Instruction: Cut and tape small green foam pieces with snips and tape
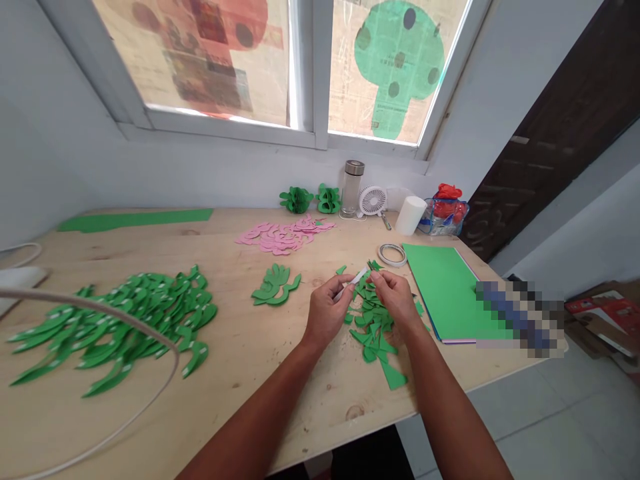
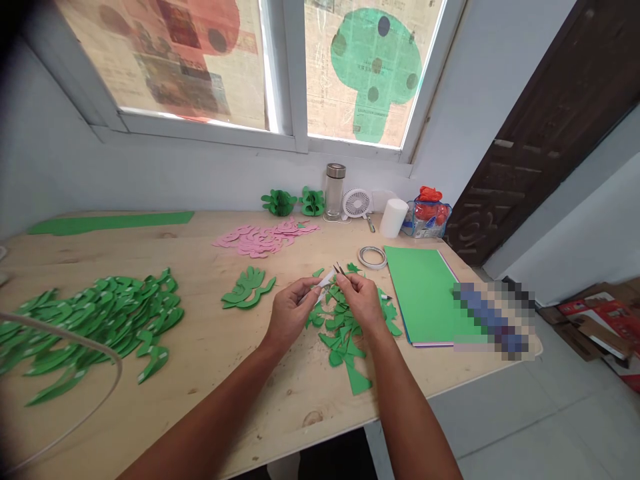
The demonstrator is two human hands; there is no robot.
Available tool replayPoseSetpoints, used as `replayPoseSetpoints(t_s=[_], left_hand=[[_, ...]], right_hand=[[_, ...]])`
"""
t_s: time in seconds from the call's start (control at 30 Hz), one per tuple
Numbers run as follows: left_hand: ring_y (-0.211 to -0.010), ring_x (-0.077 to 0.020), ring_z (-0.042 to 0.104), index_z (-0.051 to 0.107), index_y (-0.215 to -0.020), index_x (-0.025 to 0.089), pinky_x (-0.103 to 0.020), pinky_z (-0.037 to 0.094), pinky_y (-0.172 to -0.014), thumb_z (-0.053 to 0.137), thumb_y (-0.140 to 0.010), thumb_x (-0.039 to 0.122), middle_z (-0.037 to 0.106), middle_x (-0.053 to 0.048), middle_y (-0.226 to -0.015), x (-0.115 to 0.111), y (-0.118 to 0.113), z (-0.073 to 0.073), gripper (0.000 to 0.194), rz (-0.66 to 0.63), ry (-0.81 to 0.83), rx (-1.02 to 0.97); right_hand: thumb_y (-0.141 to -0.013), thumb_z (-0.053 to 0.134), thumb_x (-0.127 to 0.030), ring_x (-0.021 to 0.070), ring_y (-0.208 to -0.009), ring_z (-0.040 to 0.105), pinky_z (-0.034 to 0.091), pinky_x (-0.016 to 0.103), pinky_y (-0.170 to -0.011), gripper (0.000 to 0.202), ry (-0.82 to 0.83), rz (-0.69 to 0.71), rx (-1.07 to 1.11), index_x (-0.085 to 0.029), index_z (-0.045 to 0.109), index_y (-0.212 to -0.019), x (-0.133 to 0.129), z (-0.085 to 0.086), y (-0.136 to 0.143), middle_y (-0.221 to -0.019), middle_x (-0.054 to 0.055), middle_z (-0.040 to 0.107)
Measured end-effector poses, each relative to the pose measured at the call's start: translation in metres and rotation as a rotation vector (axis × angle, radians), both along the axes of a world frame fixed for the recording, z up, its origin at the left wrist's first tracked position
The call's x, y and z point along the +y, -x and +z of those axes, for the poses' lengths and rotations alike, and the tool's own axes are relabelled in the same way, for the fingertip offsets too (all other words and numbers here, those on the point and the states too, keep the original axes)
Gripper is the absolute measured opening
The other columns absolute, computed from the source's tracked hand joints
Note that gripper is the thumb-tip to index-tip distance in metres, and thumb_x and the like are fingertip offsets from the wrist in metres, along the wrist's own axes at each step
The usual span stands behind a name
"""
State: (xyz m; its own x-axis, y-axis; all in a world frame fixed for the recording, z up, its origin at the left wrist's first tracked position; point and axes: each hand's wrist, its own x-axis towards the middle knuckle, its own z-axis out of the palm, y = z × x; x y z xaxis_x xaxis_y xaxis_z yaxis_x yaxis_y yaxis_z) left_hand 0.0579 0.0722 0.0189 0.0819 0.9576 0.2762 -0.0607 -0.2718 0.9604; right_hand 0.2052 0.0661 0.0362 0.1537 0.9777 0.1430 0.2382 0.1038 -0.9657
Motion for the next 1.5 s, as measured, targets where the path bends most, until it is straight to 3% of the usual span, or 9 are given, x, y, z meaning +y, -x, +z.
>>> replayPoseSetpoints(t_s=[0.3,0.8,1.13,1.5], left_hand=[[-0.054,-0.0099,0.049,0.071,-0.089,0.015,-0.02,0.038,-0.05,0.06,-0.076,0.031,0.061,0.0,-0.065,-0.0014,0.0005,0.004,0.024,0.005,-0.013,0.0],[-0.049,-0.0074,0.042,0.069,-0.091,0.014,-0.019,0.032,-0.046,0.061,-0.076,0.034,0.057,0.002,-0.062,0.0001,0.0012,-0.0029,0.027,-0.014,0.027,-0.012],[-0.048,-0.0076,0.041,0.069,-0.09,0.014,-0.019,0.03,-0.045,0.06,-0.076,0.035,0.05,0.003,-0.056,-0.002,0.0014,0.0011,0.027,-0.014,0.032,-0.006],[-0.047,-0.0077,0.04,0.068,-0.086,0.015,-0.02,0.029,-0.045,0.059,-0.076,0.031,0.047,0.004,-0.054,0.0003,0.0012,-0.001,0.021,-0.026,0.0,0.006]], right_hand=[[-0.075,0.055,-0.06,0.0074,-0.043,0.025,0.017,0.024,-0.043,0.047,0.014,0.007,0.012,-0.015,0.065,-0.07,0.0009,-0.0003,0.0004,-0.046,-0.007,0.032],[-0.072,0.056,-0.064,0.0061,-0.041,0.024,0.015,0.023,-0.041,0.05,0.032,0.021,0.089,-0.014,0.062,-0.07,0.0,0.0014,0.0012,-0.044,-0.008,0.033],[-0.078,0.05,-0.063,0.0068,-0.039,0.028,0.019,0.022,-0.041,0.05,0.093,0.145,0.119,-0.015,0.062,-0.071,-0.0028,0.0031,0.0009,-0.041,-0.007,0.037],[-0.08,0.045,-0.065,0.0075,-0.039,0.03,0.02,0.022,-0.04,0.053,0.12,0.16,0.096,-0.015,0.061,-0.07,-0.0047,0.0049,0.0026,-0.041,-0.006,0.039]])
